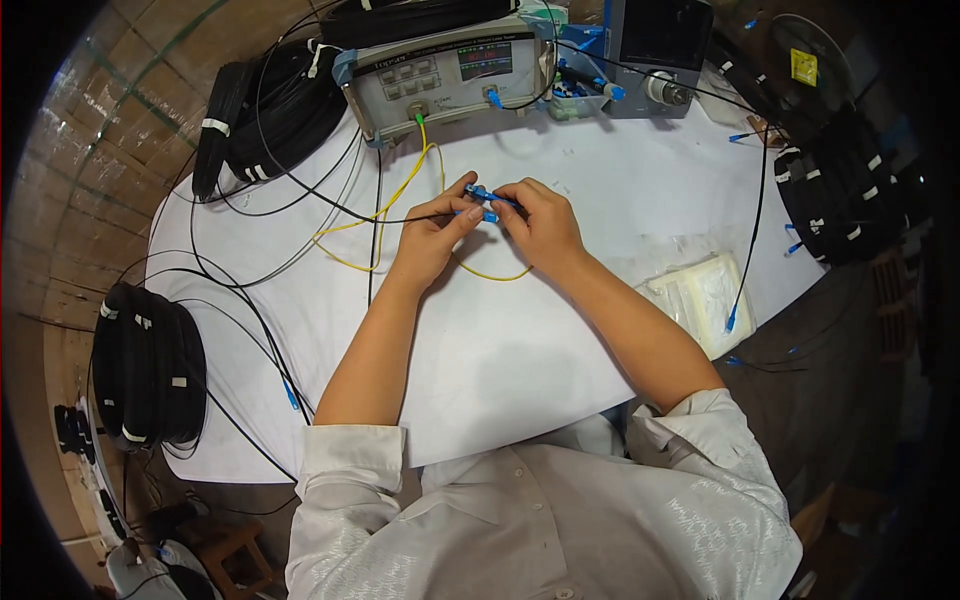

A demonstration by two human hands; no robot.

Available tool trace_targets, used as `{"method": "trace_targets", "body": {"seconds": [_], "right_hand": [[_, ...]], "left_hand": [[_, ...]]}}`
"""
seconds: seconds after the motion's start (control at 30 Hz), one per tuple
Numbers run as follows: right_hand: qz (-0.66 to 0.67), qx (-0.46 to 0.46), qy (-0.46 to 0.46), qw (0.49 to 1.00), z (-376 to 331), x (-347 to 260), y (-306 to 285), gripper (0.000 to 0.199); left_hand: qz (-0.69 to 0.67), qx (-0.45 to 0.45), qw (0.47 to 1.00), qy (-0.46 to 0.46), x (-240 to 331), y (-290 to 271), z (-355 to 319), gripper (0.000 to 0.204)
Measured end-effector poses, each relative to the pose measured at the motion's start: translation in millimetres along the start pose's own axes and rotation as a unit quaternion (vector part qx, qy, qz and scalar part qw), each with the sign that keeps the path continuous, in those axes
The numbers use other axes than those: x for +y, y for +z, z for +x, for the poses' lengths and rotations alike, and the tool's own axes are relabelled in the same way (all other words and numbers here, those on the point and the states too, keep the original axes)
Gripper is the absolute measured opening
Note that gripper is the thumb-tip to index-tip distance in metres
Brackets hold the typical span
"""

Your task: The recorder is testing fiber optic cables by connecting them to an optical power meter and checking measurements.

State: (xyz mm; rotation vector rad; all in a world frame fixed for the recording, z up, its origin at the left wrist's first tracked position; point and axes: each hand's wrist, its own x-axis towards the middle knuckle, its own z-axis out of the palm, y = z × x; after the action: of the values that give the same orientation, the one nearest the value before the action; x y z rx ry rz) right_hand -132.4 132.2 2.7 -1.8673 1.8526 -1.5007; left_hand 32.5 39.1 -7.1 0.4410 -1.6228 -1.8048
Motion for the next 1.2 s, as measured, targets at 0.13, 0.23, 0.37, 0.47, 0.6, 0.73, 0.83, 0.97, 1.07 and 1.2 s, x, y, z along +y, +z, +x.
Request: {"method": "trace_targets", "body": {"seconds": [0.13, 0.23, 0.37, 0.47, 0.6, 0.73, 0.83, 0.97, 1.07, 1.2], "right_hand": [[0.004, 0.050, 0.025, 0.998, -1.3, 2.5, -1.0, 0.011], [0.010, 0.051, 0.017, 0.999, -1.0, 1.7, 1.6, 0.011], [0.001, 0.049, 0.010, 0.999, 0.8, 1.0, -0.9, 0.010], [-0.002, 0.051, 0.002, 0.999, -1.8, 6.2, -0.7, 0.010], [0.027, 0.044, 0.027, 0.998, -0.7, 5.3, 3.0, 0.010], [0.069, 0.031, 0.046, 0.996, 3.7, 2.0, 2.3, 0.012], [0.208, 0.027, 0.151, 0.966, 6.5, 14.6, 1.1, 0.012], [0.295, -0.042, 0.215, 0.930, 10.0, 20.4, -4.7, 0.012], [0.281, -0.079, 0.197, 0.936, 9.9, 18.6, -7.0, 0.013], [0.288, -0.073, 0.192, 0.935, 7.7, 25.6, -7.1, 0.012]], "left_hand": [[-0.030, 0.021, 0.999, -0.009, 0.8, 13.4, -1.0, 0.016], [-0.010, 0.020, 1.000, 0.014, 1.0, 15.6, -1.8, 0.016], [0.046, 0.014, 0.998, 0.051, -0.5, 23.1, -1.9, 0.016], [0.031, 0.018, 0.998, 0.046, 1.3, 28.8, -2.8, 0.016], [0.035, 0.024, 0.998, 0.048, -3.4, 23.9, -2.4, 0.014], [-0.181, 0.107, 0.977, -0.021, -1.0, 17.9, 1.7, 0.018], [-0.163, 0.150, 0.975, -0.024, 1.6, 19.5, 4.2, 0.021], [-0.155, 0.176, 0.972, -0.016, 0.4, 13.5, 4.6, 0.020], [-0.159, 0.179, 0.971, -0.022, -0.7, 13.7, 2.9, 0.021], [-0.148, 0.159, 0.975, -0.044, 3.0, 19.6, 3.9, 0.026]]}}
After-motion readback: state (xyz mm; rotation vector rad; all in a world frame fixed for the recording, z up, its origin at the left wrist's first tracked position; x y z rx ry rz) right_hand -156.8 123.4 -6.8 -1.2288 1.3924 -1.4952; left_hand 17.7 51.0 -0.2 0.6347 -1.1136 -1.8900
